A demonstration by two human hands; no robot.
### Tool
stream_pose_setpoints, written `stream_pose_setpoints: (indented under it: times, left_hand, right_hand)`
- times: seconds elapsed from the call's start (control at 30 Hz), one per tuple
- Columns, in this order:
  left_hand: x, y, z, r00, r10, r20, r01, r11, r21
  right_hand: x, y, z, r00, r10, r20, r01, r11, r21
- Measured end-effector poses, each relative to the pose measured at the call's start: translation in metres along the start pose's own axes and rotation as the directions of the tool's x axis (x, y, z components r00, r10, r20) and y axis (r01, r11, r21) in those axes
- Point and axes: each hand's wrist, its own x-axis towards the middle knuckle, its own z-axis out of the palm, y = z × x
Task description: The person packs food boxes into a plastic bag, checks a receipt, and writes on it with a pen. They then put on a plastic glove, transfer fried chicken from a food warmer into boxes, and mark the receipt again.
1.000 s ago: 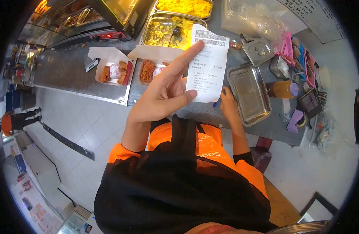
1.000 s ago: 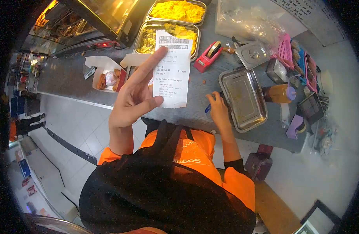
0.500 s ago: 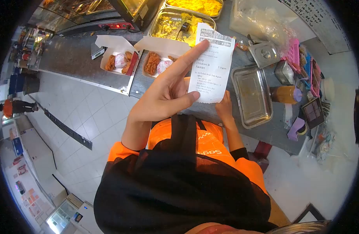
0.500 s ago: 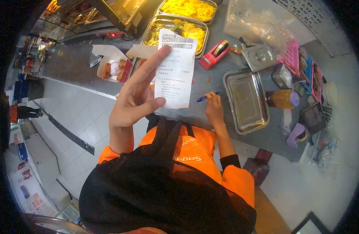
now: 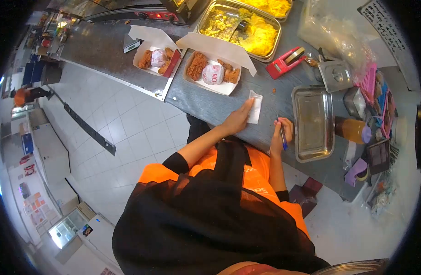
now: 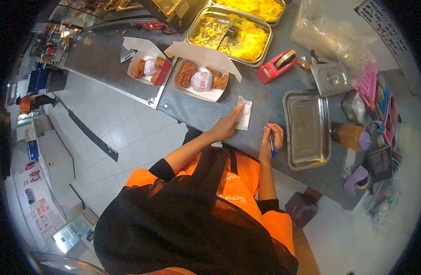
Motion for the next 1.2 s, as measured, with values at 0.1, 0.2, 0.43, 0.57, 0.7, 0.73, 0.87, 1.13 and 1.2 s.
stream_pose_setpoints:
  times: [0.1,0.2,0.43,0.57,0.7,0.73,0.87,1.13,1.2]
  left_hand:
    - [0.014,0.013,-0.022,0.915,-0.253,0.313,0.139,0.929,0.344]
    - [0.025,0.005,-0.037,0.962,-0.024,0.272,-0.118,0.861,0.495]
    - [0.024,-0.016,-0.032,0.967,0.149,0.204,-0.235,0.829,0.508]
    - [0.025,-0.018,-0.031,0.98,0.123,0.158,-0.181,0.884,0.432]
    - [0.026,-0.019,-0.03,0.98,0.13,0.15,-0.181,0.897,0.403]
    - [0.027,-0.021,-0.031,0.979,0.137,0.149,-0.186,0.897,0.4]
    - [0.028,-0.027,-0.025,0.976,0.146,0.161,-0.199,0.897,0.396]
    - [0.03,-0.026,-0.023,0.977,0.12,0.179,-0.187,0.884,0.429]
    - [0.031,-0.03,-0.021,0.975,0.116,0.188,-0.188,0.882,0.432]
  right_hand:
    - [-0.006,-0.009,0.009,0.997,0.042,0.058,-0.047,0.995,0.09]
    - [-0.011,-0.013,0.02,0.991,0.021,0.129,-0.007,0.994,-0.107]
    - [-0.02,-0.001,0.048,0.998,0.068,0.018,-0.069,0.995,0.077]
    - [-0.027,0.012,0.057,0.995,0.079,-0.066,-0.072,0.993,0.096]
    - [-0.027,0.008,0.058,0.996,0.032,-0.083,-0.031,0.999,0.014]
    - [-0.027,0.009,0.057,0.998,0.009,-0.06,-0.008,1.0,0.01]
    - [-0.03,0.012,0.057,0.997,0.006,-0.082,0.001,0.996,0.085]
    - [-0.027,0.017,0.056,0.996,-0.087,0.024,0.09,0.989,-0.12]
    - [-0.027,0.021,0.058,0.999,-0.044,-0.01,0.043,0.994,-0.101]
